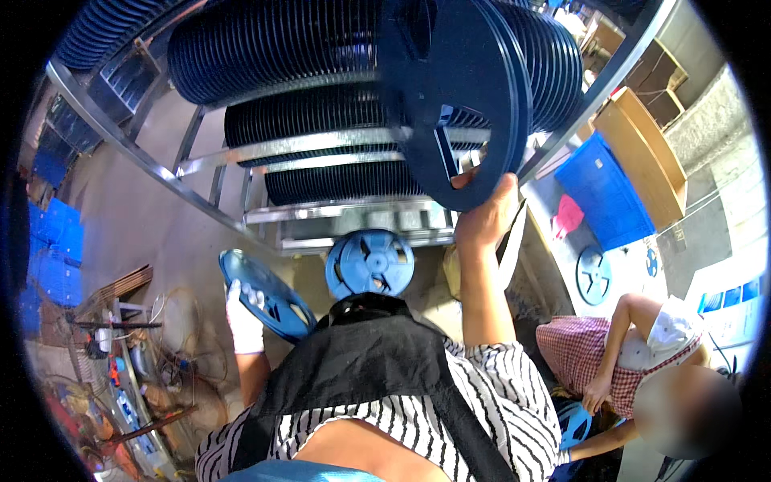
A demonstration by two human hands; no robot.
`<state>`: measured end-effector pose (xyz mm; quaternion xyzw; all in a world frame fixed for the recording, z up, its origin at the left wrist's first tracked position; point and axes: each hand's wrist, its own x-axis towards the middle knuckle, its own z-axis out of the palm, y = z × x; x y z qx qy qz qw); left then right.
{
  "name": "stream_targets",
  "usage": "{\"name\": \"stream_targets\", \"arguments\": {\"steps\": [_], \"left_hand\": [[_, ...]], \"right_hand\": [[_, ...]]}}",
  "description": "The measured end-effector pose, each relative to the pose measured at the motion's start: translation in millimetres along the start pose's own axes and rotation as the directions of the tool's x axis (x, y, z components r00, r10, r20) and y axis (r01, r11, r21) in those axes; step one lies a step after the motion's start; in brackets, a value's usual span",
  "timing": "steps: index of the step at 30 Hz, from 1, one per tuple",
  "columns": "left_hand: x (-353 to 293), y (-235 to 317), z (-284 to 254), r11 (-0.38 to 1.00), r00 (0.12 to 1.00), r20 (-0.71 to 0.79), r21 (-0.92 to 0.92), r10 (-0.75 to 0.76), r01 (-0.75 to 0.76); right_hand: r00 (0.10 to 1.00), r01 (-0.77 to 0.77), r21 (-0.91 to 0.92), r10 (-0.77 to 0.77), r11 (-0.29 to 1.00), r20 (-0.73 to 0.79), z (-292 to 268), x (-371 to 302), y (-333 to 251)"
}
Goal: The person repeatedly picks up blue circular plastic parts from a metal rack and stacks them in their hands. The person continues to remove parts from the rack and add them to the growing stack held in their hands.
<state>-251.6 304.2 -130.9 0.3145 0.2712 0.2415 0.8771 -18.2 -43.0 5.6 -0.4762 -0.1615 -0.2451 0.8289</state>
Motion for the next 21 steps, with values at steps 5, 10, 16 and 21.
{"name": "stream_targets", "arguments": {"steps": [5,10,16,21], "left_hand": [[16.9,-1.2,13.5,1.000,0.999,-0.026,0.004,-0.021,0.022],[51.1,-6.7,6.8,0.998,0.997,-0.046,-0.004,-0.057,0.057],[60.9,-3.8,7.4,0.998,0.994,-0.088,0.023,-0.059,0.061],[79.4,-4.7,12.6,0.994,0.993,-0.036,0.016,-0.108,0.109]], "right_hand": [[0.991,0.115,-0.159,-0.124,0.981,-0.048,30.3,35.9,40.7],[0.954,0.148,-0.434,-0.244,0.889,-0.175,59.1,71.3,88.5],[0.890,0.285,-0.701,-0.452,0.654,-0.059,84.8,88.6,99.0],[0.792,0.261,-0.948,-0.603,0.183,0.101,83.8,122.4,143.9]]}}
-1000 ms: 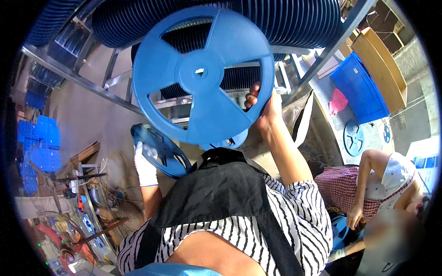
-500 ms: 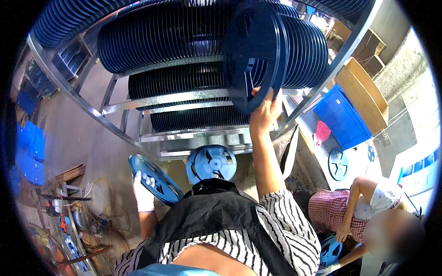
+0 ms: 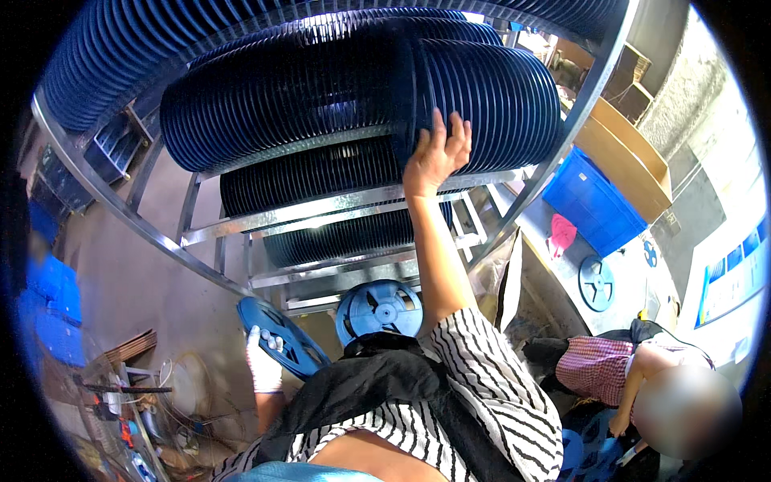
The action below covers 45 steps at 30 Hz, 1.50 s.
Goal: The person repeatedly picks up blue circular plastic parts from a metal rack and stacks them in their hands. The person continues to remove parts from the rack and add them to the growing stack held in their hands.
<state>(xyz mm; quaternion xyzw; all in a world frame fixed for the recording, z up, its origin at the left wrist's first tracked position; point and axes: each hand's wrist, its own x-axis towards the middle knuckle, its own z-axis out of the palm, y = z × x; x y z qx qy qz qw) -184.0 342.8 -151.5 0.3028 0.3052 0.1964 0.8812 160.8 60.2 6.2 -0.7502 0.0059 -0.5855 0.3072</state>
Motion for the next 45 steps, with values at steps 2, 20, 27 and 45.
{"name": "stream_targets", "arguments": {"steps": [2,20,27,45], "left_hand": [[0.1,2.8,7.4,0.999,1.000,0.008,0.034,-0.010,0.010],[-26.3,-11.8,25.2,0.989,0.990,0.130,0.141,-0.053,0.035],[-77.2,-3.7,83.0,0.987,0.949,0.296,0.078,0.108,-0.137],[-119.5,34.8,109.1,0.914,0.684,0.702,-0.383,0.196,0.132]], "right_hand": [[0.999,0.012,-0.171,-0.003,0.985,0.053,21.8,-9.6,6.5],[0.918,0.266,-0.003,-0.252,0.964,0.308,-45.8,-70.5,54.0],[0.179,-0.128,0.617,-0.594,0.776,0.784,-169.2,-188.6,32.6],[0.176,0.517,0.806,-0.957,0.290,0.232,-222.1,-64.5,31.5]]}}
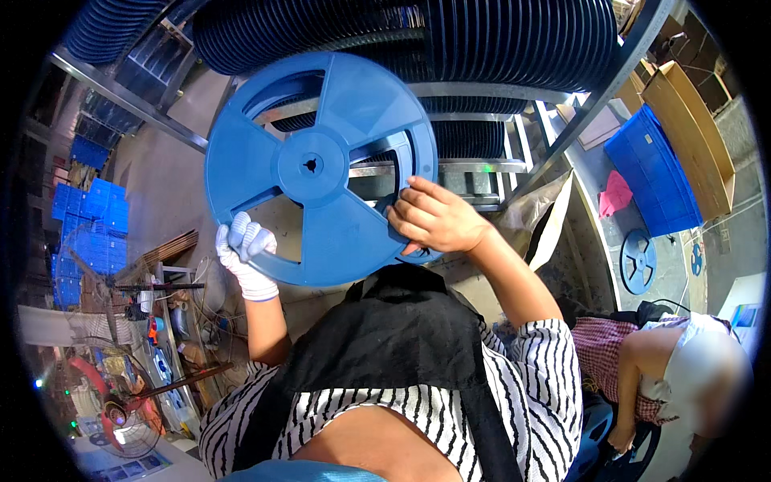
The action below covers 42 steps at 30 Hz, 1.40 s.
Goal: The person repeatedly picks up blue circular plastic parts from a metal rack and stacks them in their hands. The person continues to remove parts from the rack and add them to the growing stack held in their hands.
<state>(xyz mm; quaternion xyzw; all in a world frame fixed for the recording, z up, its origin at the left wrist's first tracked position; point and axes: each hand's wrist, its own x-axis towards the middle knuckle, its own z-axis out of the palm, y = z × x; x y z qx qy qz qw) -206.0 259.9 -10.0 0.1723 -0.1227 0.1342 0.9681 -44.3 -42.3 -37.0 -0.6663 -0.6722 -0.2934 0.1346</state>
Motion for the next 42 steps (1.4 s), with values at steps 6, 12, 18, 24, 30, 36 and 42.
{"name": "stream_targets", "arguments": {"steps": [6,12,18,24,30,36,42], "left_hand": [[1.2,-8.0,-17.1,0.959,0.965,-0.217,0.268,0.148,-0.087],[9.3,-6.3,-24.9,0.935,0.966,-0.221,0.351,0.135,-0.050],[3.6,1.4,-31.0,0.813,0.914,-0.383,0.570,0.133,0.120],[-18.1,4.3,-60.5,0.727,0.828,-0.474,0.676,0.299,0.124],[-29.9,19.6,-68.3,0.717,0.790,-0.497,0.688,0.359,0.107],[-39.7,28.0,-81.8,0.785,0.803,-0.503,0.615,0.322,0.070],[-41.8,24.8,-78.2,0.751,0.806,-0.481,0.657,0.346,0.069]], "right_hand": [[0.998,0.066,-0.112,-0.067,0.991,-0.009,-31.8,2.9,19.1],[0.998,-0.006,-0.004,0.006,1.000,-0.063,-43.2,6.1,12.2],[0.463,-0.547,0.748,0.880,0.374,-0.101,-42.5,11.0,-4.9],[0.022,0.224,0.689,0.710,-0.690,0.704,0.4,-7.0,5.2],[0.061,0.355,0.621,0.680,-0.699,0.730,7.0,8.3,15.2],[0.135,0.334,0.683,0.750,-0.650,0.648,7.1,23.4,17.4],[0.171,0.279,0.931,0.966,-0.237,0.195,-12.9,36.6,23.3]]}}
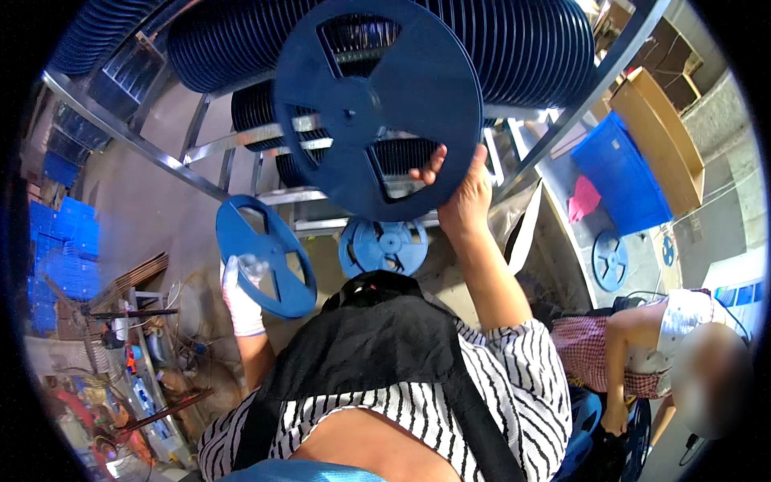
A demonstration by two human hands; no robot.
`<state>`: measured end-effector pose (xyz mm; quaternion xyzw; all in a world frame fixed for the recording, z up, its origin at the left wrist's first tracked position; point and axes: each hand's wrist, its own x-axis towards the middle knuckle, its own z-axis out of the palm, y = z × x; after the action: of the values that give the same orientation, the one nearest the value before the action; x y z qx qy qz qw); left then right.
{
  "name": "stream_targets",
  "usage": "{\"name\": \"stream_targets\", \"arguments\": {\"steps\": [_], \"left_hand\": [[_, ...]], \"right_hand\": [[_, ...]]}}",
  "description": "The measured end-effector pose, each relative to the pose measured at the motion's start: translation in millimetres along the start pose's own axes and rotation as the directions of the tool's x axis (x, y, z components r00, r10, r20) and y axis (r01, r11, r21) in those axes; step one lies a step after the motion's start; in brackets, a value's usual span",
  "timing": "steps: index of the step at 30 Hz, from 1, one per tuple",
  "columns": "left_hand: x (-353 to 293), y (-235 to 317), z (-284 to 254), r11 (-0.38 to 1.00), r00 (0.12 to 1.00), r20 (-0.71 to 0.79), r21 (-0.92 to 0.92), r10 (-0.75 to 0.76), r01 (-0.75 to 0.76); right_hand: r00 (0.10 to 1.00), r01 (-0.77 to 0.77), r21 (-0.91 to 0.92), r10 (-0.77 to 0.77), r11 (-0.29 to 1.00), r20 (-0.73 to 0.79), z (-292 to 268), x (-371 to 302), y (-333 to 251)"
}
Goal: The person repeatedly picks up blue circular plastic parts from a metal rack and stacks them in their hands. The person continues to remove parts from the rack and add them to the growing stack held in their hands.
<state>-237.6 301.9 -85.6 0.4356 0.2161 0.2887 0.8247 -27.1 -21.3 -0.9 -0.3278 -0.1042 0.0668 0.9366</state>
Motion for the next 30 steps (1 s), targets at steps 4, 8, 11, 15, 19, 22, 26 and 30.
{"name": "stream_targets", "arguments": {"steps": [4,8,11,15,19,22,26,30], "left_hand": [[7.0,-7.3,-10.4,0.998,0.998,-0.005,0.000,-0.058,0.058],[15.8,-8.4,-4.2,0.998,0.998,0.014,0.000,-0.064,0.064],[22.3,-10.1,-2.7,0.997,0.997,0.032,0.000,-0.076,0.076],[36.2,-10.9,-8.4,0.996,0.995,0.048,-0.031,-0.082,0.084],[52.9,-13.3,-5.2,0.994,0.992,0.079,-0.013,-0.103,0.104],[64.2,-15.4,-11.3,0.992,0.989,0.077,0.007,-0.124,0.123],[67.7,-9.1,-3.9,0.991,0.987,0.103,0.047,-0.127,0.122],[72.5,-9.3,-5.5,0.989,0.983,0.108,0.042,-0.147,0.143]], "right_hand": [[0.921,0.389,-0.417,-0.364,0.821,0.141,-7.4,11.3,-5.7],[0.829,0.452,-0.629,-0.557,0.633,0.035,12.1,38.2,-4.1],[0.772,0.476,-0.670,-0.636,0.570,0.008,22.5,60.3,2.1],[0.725,0.467,-0.723,-0.689,0.508,-0.016,41.2,84.4,16.3],[0.643,0.453,-0.815,-0.766,0.361,0.018,50.9,106.0,22.6],[0.608,0.457,-0.819,-0.794,0.346,0.004,63.7,120.3,21.9],[0.541,0.437,-0.871,-0.840,0.225,0.054,64.0,137.4,25.3],[0.529,0.394,-0.902,-0.846,0.175,0.067,69.7,149.6,27.1]]}}
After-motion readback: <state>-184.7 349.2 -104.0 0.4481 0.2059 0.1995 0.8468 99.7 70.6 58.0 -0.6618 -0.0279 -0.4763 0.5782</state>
